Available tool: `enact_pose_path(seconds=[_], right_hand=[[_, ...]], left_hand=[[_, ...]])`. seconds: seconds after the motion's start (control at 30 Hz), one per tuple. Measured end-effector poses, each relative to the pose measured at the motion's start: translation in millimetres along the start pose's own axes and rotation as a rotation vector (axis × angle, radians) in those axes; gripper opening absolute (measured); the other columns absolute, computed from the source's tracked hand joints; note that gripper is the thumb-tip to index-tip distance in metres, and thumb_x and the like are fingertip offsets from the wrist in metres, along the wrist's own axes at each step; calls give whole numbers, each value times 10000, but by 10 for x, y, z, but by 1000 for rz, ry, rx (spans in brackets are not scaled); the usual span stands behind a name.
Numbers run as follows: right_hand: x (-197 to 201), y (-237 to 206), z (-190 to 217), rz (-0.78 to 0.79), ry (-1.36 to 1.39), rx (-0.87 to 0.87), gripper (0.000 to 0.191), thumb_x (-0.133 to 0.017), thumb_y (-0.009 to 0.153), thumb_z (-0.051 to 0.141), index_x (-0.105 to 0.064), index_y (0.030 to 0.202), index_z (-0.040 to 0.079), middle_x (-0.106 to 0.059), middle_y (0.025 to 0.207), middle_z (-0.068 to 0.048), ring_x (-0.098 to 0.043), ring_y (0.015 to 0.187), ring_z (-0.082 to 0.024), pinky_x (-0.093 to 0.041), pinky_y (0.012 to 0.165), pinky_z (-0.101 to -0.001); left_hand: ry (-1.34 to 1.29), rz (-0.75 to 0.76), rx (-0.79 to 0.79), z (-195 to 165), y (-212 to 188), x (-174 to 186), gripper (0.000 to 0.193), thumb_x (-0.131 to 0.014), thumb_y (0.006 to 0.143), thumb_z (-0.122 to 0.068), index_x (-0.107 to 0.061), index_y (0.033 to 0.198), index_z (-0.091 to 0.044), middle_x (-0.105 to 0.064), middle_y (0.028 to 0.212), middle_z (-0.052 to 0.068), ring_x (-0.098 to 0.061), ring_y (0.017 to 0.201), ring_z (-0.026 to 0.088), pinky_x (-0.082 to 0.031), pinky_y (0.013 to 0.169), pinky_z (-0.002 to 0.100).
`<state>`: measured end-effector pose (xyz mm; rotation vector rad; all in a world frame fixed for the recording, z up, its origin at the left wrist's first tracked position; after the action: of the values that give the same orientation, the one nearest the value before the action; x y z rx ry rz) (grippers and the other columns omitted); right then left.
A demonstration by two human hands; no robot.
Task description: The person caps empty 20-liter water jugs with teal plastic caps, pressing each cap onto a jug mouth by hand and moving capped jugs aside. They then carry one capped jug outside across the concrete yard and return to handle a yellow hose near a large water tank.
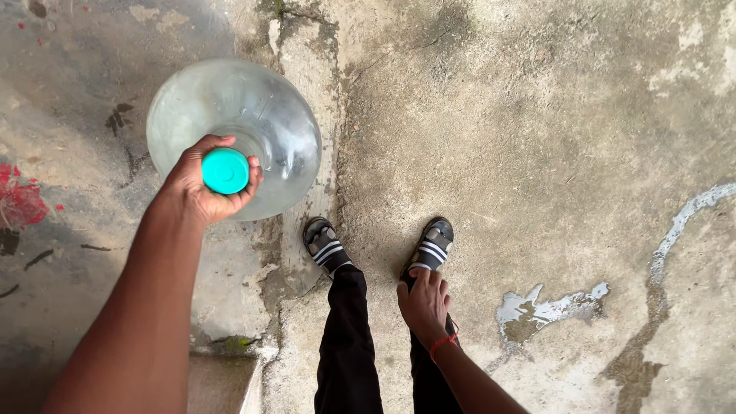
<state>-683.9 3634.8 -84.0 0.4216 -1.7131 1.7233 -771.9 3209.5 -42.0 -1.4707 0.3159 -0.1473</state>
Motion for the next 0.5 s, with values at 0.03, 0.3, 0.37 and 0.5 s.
enact_pose_path(seconds=[0.03,0.3,0.37,0.5], right_hand=[[-44,-5,-47,-1,-4,7,453,-637,888,398,-540,1260,160,-528,1304,-122,-480,1266,-358,-381,1056,-539],[-29,15,-78,31,91,40,412,-644,895,362,-566,1234,142,-547,1285,-124,-485,1268,-346,-401,1039,-519],[30,72,32,19,121,84,407,-647,901,357,-561,1221,120,-559,1262,-131,-508,1242,-349,-420,1022,-506],[121,164,143,1,159,154,414,-652,899,346,-554,1208,88,-584,1202,-154,-554,1186,-354,-453,1007,-474]], left_hand=[[23,36,16,-18,1,-22,618,-789,775,-194,-503,1253,73,-669,938,161,-706,790,260,-634,702,333],[543,-55,-31,464,173,-114,414,-747,801,-226,-550,1115,-40,-668,894,152,-672,753,242,-610,676,360],[740,-65,-18,593,240,-152,385,-760,785,-236,-563,1068,-66,-668,860,149,-661,729,254,-596,658,375],[1175,-201,-42,968,514,-379,425,-798,715,-224,-653,1077,-56,-681,895,166,-688,731,290,-591,624,409]])
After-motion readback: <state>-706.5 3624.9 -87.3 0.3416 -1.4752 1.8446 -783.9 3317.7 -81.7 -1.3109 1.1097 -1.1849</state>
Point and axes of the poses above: each hand's wrist, its own y-axis towards the middle knuckle, its own x-axis out of the back of the hand, z = x × y, the point moved 3 cm from there along y, towards the middle knuckle
